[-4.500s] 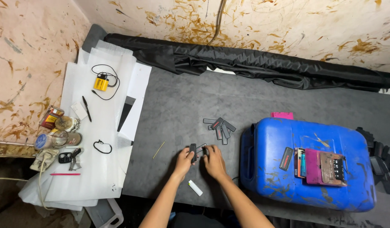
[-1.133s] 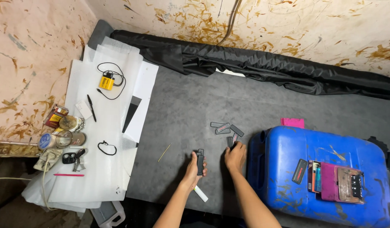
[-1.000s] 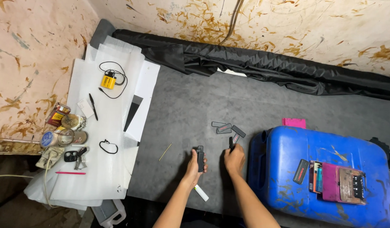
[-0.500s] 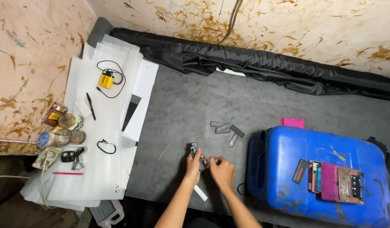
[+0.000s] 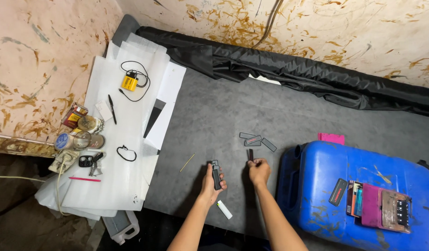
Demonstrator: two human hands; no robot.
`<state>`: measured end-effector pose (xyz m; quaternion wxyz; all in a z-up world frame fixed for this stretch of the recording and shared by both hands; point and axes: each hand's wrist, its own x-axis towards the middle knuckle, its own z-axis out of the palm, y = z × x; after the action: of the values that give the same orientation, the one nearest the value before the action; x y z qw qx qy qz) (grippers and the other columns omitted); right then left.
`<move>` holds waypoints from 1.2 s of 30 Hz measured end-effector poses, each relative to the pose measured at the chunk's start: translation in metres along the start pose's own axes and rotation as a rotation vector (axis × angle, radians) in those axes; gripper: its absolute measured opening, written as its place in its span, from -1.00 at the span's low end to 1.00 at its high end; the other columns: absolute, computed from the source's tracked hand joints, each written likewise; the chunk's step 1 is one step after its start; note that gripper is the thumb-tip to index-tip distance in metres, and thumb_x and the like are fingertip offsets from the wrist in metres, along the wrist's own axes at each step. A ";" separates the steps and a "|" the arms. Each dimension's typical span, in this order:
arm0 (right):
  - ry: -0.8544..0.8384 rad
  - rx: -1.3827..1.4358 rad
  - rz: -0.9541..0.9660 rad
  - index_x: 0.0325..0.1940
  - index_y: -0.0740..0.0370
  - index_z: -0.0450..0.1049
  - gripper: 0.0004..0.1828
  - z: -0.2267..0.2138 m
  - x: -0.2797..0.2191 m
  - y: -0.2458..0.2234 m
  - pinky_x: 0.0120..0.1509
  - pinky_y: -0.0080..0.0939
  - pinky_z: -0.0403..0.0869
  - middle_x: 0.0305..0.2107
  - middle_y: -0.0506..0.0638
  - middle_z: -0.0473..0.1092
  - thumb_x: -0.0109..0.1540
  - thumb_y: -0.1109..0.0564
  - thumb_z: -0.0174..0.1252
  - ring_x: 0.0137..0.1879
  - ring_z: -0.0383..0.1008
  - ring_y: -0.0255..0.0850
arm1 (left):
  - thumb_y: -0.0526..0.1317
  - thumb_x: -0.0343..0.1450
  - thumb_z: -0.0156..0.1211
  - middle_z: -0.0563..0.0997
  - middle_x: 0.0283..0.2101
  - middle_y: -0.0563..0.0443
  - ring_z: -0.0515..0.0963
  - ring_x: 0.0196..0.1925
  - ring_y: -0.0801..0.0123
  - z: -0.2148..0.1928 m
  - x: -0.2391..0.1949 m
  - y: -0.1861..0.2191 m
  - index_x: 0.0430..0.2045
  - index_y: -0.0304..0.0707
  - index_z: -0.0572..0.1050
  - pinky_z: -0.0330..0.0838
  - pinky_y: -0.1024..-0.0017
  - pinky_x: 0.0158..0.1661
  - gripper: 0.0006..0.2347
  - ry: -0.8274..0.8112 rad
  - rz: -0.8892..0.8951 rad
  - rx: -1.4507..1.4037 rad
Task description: Assembling small black components onto a base using a small pick and hanging a small item on a line
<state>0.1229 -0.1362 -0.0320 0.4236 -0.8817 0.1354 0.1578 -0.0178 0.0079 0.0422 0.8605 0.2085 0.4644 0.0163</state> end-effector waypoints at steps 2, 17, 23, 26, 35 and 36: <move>-0.075 0.077 -0.138 -0.22 0.33 0.49 -0.83 -0.009 -0.044 -0.015 0.00 0.08 0.51 -0.37 0.27 0.53 0.18 0.23 0.33 -0.07 0.57 0.16 | 0.23 0.56 -0.16 0.30 -0.43 0.03 0.32 -0.60 0.41 -0.006 0.013 -0.002 -0.15 -0.25 0.37 0.23 0.50 -0.57 -0.53 -0.012 -0.040 -0.024; -0.175 -0.027 -0.732 -0.21 0.25 0.56 -0.74 -0.020 -0.049 -0.054 0.19 0.09 0.50 -0.15 0.18 0.52 0.16 0.47 0.07 0.08 0.54 0.16 | 0.09 0.50 0.22 0.38 -0.39 -0.05 0.39 -0.57 0.37 -0.017 -0.006 -0.001 -0.14 -0.25 0.40 0.23 0.55 -0.63 -0.63 -0.096 -0.123 0.099; 0.057 -0.451 -0.678 0.28 0.06 0.41 -0.35 0.010 0.032 -0.036 0.35 0.10 0.28 0.25 0.11 0.27 0.08 0.33 0.09 0.34 0.26 0.06 | 0.02 0.52 0.13 0.37 -0.48 0.02 0.27 -0.62 0.45 -0.020 -0.042 0.009 -0.23 -0.23 0.41 0.10 0.55 -0.60 -0.72 -0.008 -0.078 0.100; 0.146 -0.719 -0.663 0.19 -0.13 0.46 -0.39 0.011 0.022 -0.035 0.21 0.08 0.23 0.16 -0.03 0.32 0.06 0.24 0.17 0.24 0.25 -0.02 | 0.02 0.51 0.14 0.38 -0.48 0.01 0.28 -0.63 0.43 -0.040 -0.036 0.003 -0.25 -0.20 0.40 0.11 0.54 -0.60 -0.73 0.002 -0.064 0.069; 0.208 -0.785 -0.736 -0.14 -0.06 0.55 -0.84 -0.001 -0.003 -0.005 -0.01 0.07 0.26 -0.10 -0.04 0.40 0.20 0.01 0.18 0.01 0.34 0.00 | 0.01 0.52 0.11 0.36 -0.49 0.01 0.28 -0.64 0.41 -0.040 -0.029 0.002 -0.27 -0.20 0.39 0.12 0.50 -0.59 -0.75 0.033 -0.033 0.028; 0.187 -0.744 -0.743 -0.11 0.00 0.52 -0.80 -0.004 -0.004 -0.003 0.01 0.08 0.27 -0.01 -0.04 0.39 0.18 0.06 0.18 0.04 0.33 0.02 | 0.01 0.51 0.13 0.36 -0.48 0.00 0.28 -0.64 0.41 -0.037 -0.025 0.001 -0.27 -0.20 0.39 0.12 0.49 -0.58 -0.74 0.030 -0.028 0.023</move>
<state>0.1212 -0.1367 -0.0259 0.0959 -0.9711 -0.2138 -0.0449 -0.0621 0.0163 0.0449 0.8512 0.2118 0.4803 0.0019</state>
